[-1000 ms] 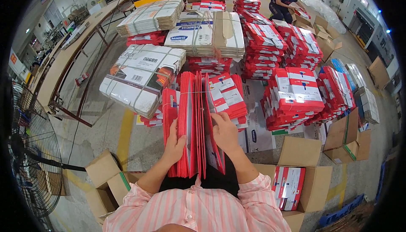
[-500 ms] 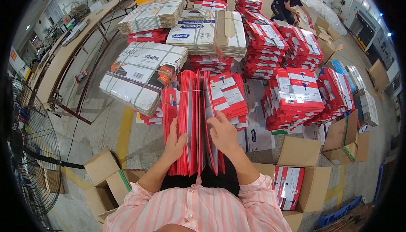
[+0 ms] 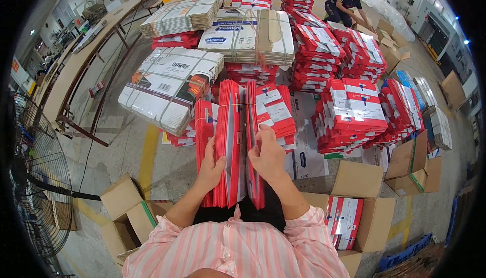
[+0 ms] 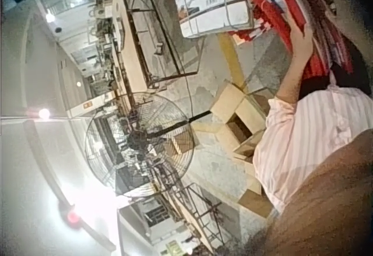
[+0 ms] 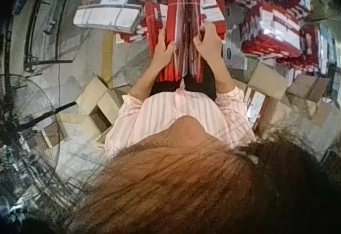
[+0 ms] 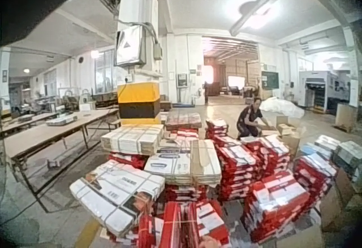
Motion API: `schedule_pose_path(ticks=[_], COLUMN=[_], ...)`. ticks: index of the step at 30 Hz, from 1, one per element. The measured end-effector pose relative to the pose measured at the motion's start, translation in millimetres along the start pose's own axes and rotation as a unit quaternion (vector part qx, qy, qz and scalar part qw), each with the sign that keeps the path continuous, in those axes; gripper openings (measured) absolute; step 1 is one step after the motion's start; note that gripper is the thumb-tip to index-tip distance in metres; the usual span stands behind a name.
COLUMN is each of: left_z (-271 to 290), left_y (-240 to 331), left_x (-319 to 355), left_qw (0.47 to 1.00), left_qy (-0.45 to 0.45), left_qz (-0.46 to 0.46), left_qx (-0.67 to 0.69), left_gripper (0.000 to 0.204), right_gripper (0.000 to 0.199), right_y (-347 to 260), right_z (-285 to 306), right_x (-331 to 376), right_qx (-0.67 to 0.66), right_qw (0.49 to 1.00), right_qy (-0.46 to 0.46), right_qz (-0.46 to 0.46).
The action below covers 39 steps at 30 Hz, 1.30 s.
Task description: Counting and organizing stacks of cardboard packaging materials in a factory setting.
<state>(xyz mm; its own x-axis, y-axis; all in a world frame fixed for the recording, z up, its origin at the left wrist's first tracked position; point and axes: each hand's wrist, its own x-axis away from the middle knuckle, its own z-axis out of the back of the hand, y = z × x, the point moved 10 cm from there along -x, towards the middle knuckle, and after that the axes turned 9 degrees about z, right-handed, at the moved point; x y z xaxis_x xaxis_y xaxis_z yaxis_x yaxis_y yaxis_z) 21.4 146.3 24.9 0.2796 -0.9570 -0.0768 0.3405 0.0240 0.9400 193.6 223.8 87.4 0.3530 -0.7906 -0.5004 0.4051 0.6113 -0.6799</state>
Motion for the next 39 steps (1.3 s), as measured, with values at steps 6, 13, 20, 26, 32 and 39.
schedule_pose_path(ticks=[6, 13, 20, 26, 32, 39], left_z=[3, -2, -3, -3, -14, -17], left_y=[-6, 3, 6, 3, -5, 0], left_x=[0, -1, 2, -1, -4, -3], left_qw=[1.0, 0.999, 1.0, 1.0, 0.991, 0.981], left_qy=[0.011, 0.004, -0.007, -0.014, -0.077, -0.096], left_qz=[-0.022, -0.033, -0.017, -0.009, 0.045, 0.067], left_qx=[-0.013, -0.014, 0.009, 0.011, 0.104, 0.157], left_gripper=[0.071, 0.071, 0.07, 0.07, 0.078, 0.086], right_gripper=[0.04, 0.033, 0.035, 0.024, 0.03, 0.027], right_y=[-21, 5, -13, -9, -11, -16], right_z=[-8, -13, 1, -2, -2, -7], right_x=[-3, 2, 3, 2, -3, -4], right_qx=[0.126, 0.001, 0.065, 0.074, 0.071, 0.075], right_qw=[0.982, 0.998, 0.995, 0.996, 0.996, 0.996], right_qy=[-0.091, -0.062, 0.045, -0.008, -0.011, -0.013], right_qz=[0.102, -0.008, 0.065, 0.039, 0.044, 0.045])
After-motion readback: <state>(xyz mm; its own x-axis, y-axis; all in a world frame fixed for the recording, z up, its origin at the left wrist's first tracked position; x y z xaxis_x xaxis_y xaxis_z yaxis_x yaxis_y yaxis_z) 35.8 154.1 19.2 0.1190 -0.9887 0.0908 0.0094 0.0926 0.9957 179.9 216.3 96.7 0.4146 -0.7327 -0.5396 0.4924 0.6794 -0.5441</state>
